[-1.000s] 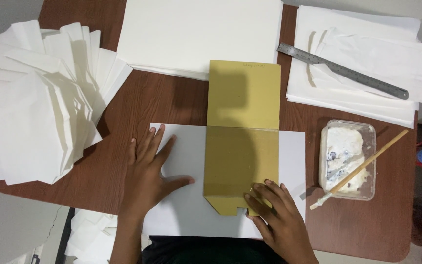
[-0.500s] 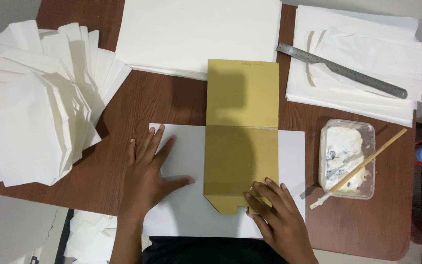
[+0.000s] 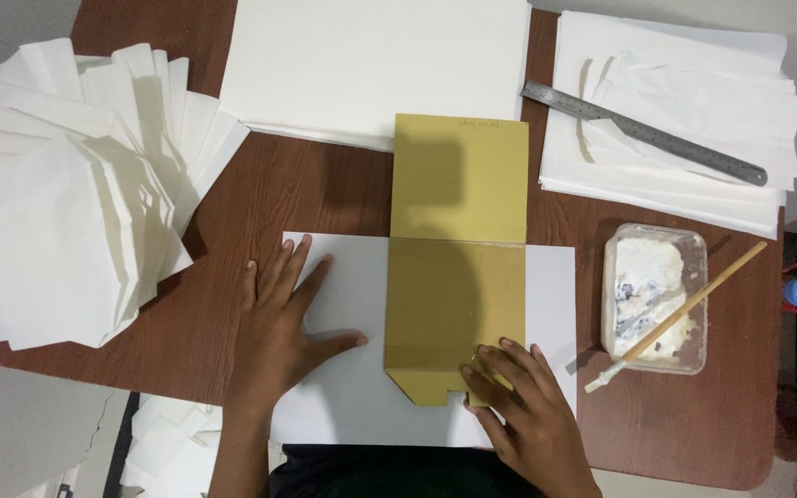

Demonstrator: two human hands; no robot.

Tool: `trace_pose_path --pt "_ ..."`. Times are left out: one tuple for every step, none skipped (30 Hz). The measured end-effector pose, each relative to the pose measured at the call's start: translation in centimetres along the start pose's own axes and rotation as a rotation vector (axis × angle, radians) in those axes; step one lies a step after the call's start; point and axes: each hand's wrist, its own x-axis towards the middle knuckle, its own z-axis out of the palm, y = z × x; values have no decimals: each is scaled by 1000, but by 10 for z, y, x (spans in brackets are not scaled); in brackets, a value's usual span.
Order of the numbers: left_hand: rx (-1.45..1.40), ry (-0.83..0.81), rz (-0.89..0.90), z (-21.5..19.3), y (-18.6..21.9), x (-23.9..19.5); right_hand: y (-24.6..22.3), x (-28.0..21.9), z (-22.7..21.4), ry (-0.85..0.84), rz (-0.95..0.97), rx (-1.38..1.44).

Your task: The person folds a white paper sheet into a triangular shape and applies glue to the edges using a brush. They then place the glued paper onto a yellow backing sheet and press it down to secure it.

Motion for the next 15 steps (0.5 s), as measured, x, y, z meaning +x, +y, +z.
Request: trace_pose_path --pt "2 -8 -5 0 0 0 0 0 0 -1 -2 -3" --pt "4 -16 -11 0 0 0 -1 0 -1 -1 -3 -5" --pt "4 -16 -10 -2 1 1 -1 0 -1 -1 -3 -5" --pt "-11 -35 -21 -4 2 2 -1 0 -1 -4 0 3" --pt "-26 -53 -32 -5 4 3 0 0 -1 -7 4 12" --pt "-26 -52 -31 -4 2 2 1 0 -1 -6 4 11" --pt "-11 -32 -15 -2 1 1 1 0 -1 -10 -5 11" --pt "3 -11 0 0 -1 1 2 -1 0 -14 -13 11" --pt "3 -12 1 0 0 1 2 -1 0 -14 -12 11" --pt "9 -10 1 0 1 1 1 -1 -1 -12 -4 14" --pt "16 -7 0 -1 2 1 1 0 -1 -11 1 17" --pt "16 -6 0 -2 1 0 0 0 0 -11 0 17" --pt "1 -34 -16 -3 1 1 -1 1 0 -11 6 16" --pt "-13 -63 -31 -3 1 2 -1 0 -1 -10 13 15" --pt "-17 -69 -23 -4 3 1 -2 1 -1 -9 23 11"
